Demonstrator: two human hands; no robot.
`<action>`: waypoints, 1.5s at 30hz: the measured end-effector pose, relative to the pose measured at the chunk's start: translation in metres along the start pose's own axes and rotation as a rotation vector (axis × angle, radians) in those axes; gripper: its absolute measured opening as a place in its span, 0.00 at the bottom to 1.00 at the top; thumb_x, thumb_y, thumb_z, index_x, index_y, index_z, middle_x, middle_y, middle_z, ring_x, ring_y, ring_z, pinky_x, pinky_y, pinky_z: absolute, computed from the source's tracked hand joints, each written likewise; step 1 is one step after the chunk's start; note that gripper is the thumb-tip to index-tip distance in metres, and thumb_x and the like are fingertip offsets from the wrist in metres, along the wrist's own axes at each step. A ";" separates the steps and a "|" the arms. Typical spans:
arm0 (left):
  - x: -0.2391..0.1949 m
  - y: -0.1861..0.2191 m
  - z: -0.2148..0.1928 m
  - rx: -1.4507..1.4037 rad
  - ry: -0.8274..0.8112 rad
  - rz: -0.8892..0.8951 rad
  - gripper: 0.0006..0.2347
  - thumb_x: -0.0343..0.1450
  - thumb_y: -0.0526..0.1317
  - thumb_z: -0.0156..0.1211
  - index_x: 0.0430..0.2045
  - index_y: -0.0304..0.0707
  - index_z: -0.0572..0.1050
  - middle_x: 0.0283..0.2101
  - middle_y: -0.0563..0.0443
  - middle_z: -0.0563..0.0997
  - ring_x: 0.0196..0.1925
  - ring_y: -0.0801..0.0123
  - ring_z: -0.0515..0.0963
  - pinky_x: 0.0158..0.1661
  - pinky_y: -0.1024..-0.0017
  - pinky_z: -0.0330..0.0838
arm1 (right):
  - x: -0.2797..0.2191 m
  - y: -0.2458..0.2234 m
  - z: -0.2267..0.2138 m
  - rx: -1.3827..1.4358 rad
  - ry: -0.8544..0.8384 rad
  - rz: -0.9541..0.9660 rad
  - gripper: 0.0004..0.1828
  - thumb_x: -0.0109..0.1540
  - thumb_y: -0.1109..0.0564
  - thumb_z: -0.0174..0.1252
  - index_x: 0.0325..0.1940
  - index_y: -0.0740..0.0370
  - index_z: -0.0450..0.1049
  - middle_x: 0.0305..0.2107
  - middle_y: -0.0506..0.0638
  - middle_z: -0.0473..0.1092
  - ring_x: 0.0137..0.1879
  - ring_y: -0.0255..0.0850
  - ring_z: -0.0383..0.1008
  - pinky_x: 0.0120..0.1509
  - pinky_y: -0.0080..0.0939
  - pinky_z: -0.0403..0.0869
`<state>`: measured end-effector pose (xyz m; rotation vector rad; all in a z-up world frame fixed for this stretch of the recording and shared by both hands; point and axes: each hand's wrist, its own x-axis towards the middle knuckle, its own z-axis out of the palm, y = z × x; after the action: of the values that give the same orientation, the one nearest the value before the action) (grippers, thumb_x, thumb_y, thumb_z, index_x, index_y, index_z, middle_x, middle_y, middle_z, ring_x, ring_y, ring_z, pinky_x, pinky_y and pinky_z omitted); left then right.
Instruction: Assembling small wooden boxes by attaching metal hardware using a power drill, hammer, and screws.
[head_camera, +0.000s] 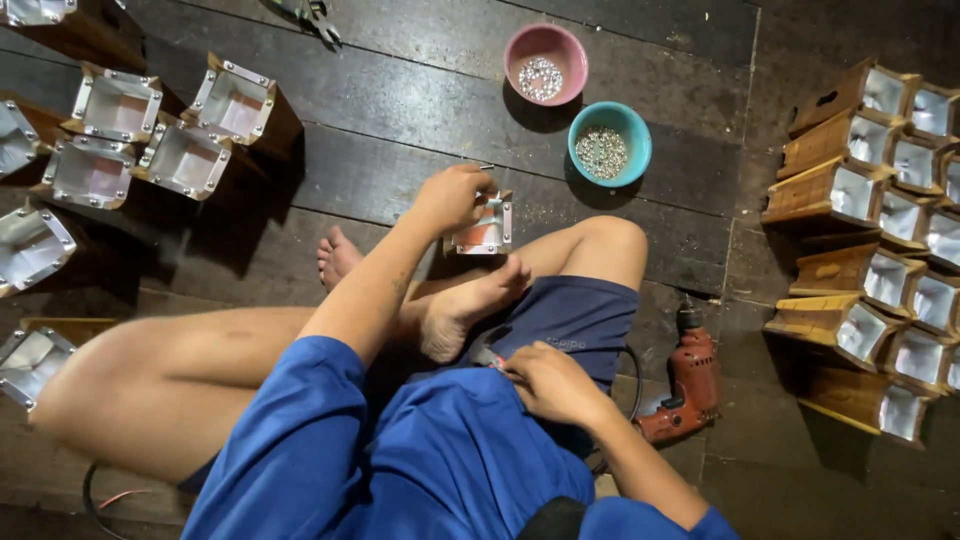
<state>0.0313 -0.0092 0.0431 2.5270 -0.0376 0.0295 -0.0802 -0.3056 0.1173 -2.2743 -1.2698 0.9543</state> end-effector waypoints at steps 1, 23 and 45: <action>0.000 0.002 -0.003 0.002 0.001 0.002 0.05 0.65 0.39 0.63 0.32 0.49 0.80 0.36 0.50 0.81 0.43 0.48 0.84 0.43 0.47 0.78 | 0.003 0.005 0.011 0.000 0.003 -0.001 0.08 0.60 0.58 0.57 0.39 0.60 0.80 0.31 0.57 0.74 0.43 0.58 0.76 0.48 0.53 0.77; 0.003 -0.020 0.026 0.180 0.079 0.012 0.07 0.67 0.49 0.62 0.33 0.54 0.81 0.41 0.56 0.76 0.46 0.58 0.79 0.42 0.55 0.75 | 0.016 -0.007 0.023 -0.383 -0.012 -0.063 0.10 0.57 0.60 0.54 0.42 0.55 0.75 0.32 0.53 0.76 0.41 0.55 0.72 0.40 0.56 0.70; -0.012 -0.023 0.027 -0.655 0.226 -0.129 0.22 0.64 0.32 0.70 0.54 0.47 0.75 0.40 0.48 0.87 0.44 0.69 0.87 0.52 0.72 0.79 | -0.228 0.348 0.211 1.748 1.234 1.068 0.12 0.64 0.47 0.64 0.49 0.51 0.77 0.41 0.48 0.78 0.45 0.37 0.79 0.54 0.38 0.77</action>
<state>0.0199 -0.0056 0.0077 1.8547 0.1782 0.2149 -0.1036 -0.6851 -0.1533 -1.1630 1.0904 0.2659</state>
